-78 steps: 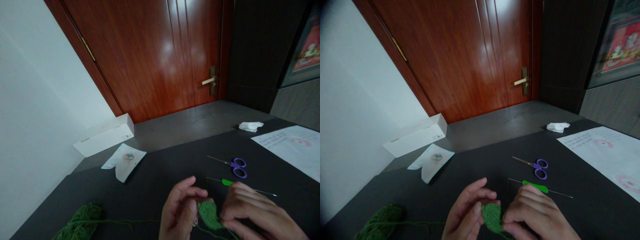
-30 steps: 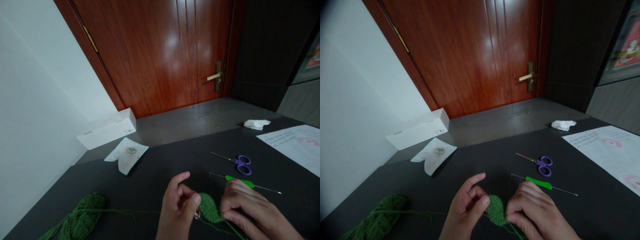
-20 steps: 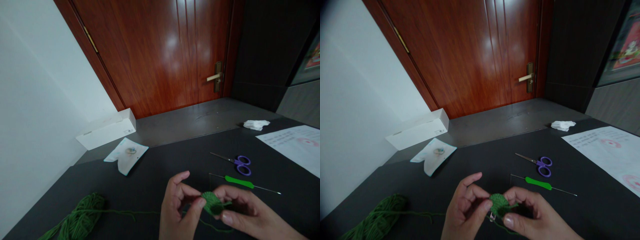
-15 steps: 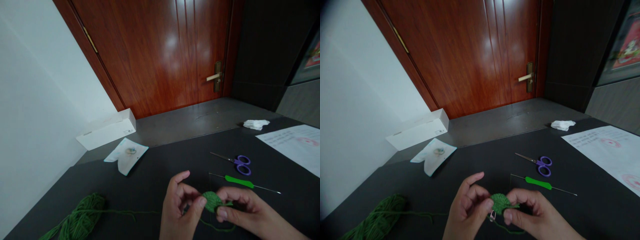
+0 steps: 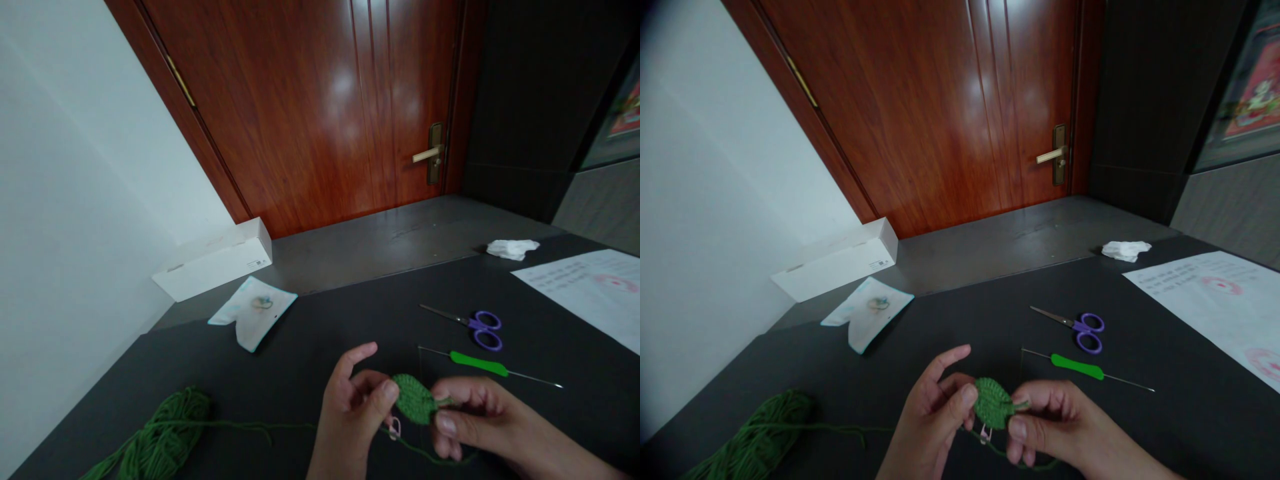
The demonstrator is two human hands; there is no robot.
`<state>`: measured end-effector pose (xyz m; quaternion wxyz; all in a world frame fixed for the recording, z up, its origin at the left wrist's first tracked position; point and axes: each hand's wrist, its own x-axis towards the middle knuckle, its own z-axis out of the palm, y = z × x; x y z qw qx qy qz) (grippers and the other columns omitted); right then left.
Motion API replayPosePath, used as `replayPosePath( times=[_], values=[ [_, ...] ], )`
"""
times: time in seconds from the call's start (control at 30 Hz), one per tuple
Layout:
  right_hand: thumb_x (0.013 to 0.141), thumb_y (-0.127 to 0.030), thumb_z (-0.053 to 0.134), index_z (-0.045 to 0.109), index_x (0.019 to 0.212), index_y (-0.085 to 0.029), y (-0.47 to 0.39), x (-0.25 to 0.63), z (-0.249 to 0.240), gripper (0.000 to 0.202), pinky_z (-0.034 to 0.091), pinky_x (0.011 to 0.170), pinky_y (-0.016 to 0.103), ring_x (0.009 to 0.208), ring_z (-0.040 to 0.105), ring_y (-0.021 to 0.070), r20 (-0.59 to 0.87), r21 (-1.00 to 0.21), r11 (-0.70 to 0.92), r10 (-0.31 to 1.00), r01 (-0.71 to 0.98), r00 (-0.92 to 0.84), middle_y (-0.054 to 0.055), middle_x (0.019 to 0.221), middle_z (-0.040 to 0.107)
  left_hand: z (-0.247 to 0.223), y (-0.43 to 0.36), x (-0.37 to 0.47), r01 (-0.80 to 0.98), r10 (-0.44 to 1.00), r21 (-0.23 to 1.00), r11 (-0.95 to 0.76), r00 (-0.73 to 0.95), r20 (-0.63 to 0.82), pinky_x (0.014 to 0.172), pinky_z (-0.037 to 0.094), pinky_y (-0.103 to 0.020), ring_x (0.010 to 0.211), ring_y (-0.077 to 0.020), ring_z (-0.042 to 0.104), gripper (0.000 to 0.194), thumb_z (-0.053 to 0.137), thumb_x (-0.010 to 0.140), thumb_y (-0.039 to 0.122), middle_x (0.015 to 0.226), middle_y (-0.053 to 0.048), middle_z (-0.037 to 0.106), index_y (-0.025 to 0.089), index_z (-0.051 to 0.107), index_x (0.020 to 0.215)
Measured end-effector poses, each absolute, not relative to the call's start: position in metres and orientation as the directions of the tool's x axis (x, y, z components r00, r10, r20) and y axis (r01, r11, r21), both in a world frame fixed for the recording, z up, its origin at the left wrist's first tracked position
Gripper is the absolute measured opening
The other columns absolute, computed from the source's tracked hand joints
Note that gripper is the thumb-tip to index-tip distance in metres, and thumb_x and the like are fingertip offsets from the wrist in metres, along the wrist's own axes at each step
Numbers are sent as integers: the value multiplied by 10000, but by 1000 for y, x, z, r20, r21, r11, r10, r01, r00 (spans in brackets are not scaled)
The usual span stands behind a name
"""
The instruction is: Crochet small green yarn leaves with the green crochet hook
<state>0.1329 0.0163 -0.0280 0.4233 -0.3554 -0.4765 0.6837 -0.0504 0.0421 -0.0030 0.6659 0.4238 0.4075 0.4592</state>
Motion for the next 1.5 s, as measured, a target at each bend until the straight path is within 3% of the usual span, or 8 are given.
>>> replayPosePath(
  times=[0.1,0.2,0.33,0.47,0.63,0.8,1.13,1.5],
  values=[
    [841,-404,639,718,750,-186,17,133,-24,249,490,537,186,518,625,90,-29,-974,-106,934,-199,-357,10,645,729,-3,43,-51,-295,970,935,195,200,-139,542,375,-224,542,-75,504,507,779,689,303,681,12,621,132,576,1121],
    [870,-317,600,737,868,-224,15,139,-17,166,527,516,197,555,675,128,124,-983,149,969,104,-215,12,686,746,-3,41,-49,-382,966,892,241,187,-180,578,410,-244,654,-117,552,457,729,743,376,777,-42,649,131,601,1107],
    [837,-145,621,673,1116,-250,7,152,-17,302,556,769,281,840,733,196,639,-486,637,726,599,-254,36,985,774,-4,37,-44,-435,917,821,371,311,-250,567,426,-256,648,-128,563,429,717,740,439,747,-48,639,124,651,1025],
    [926,-126,491,618,1182,-205,3,155,-21,297,522,836,261,857,729,153,748,-219,702,566,678,-346,36,994,773,-3,36,-44,-374,936,875,306,289,-203,560,440,-247,626,-115,560,394,812,648,308,712,-5,612,151,677,983],
    [790,-239,694,616,1188,-263,5,150,-9,405,564,796,244,870,727,188,696,-464,644,690,608,-200,30,1009,766,-1,42,-50,-259,964,950,173,241,-110,563,429,-228,588,-94,553,320,762,683,243,719,-10,654,153,665,974],
    [835,-427,607,717,1020,-244,12,145,-5,283,575,744,270,875,714,215,140,-972,143,990,188,-24,65,955,758,-2,44,-53,-87,958,986,141,262,-114,580,415,-223,617,-103,560,281,708,701,192,742,-17,663,152,644,972],
    [721,-360,763,750,705,-217,17,130,-32,145,454,584,212,565,582,110,-53,-964,-112,969,-241,-240,-7,615,687,-10,41,-51,-65,923,976,208,345,-174,555,406,-240,573,-107,532,365,757,673,296,700,0,616,144,629,979],
    [725,-299,772,763,701,-235,17,128,-32,69,457,612,175,606,614,95,-57,-946,-133,966,-295,-251,-22,651,725,-4,39,-48,53,925,978,200,319,-207,558,382,-252,570,-120,501,315,703,706,420,613,-19,587,109,658,732]
  ],
)
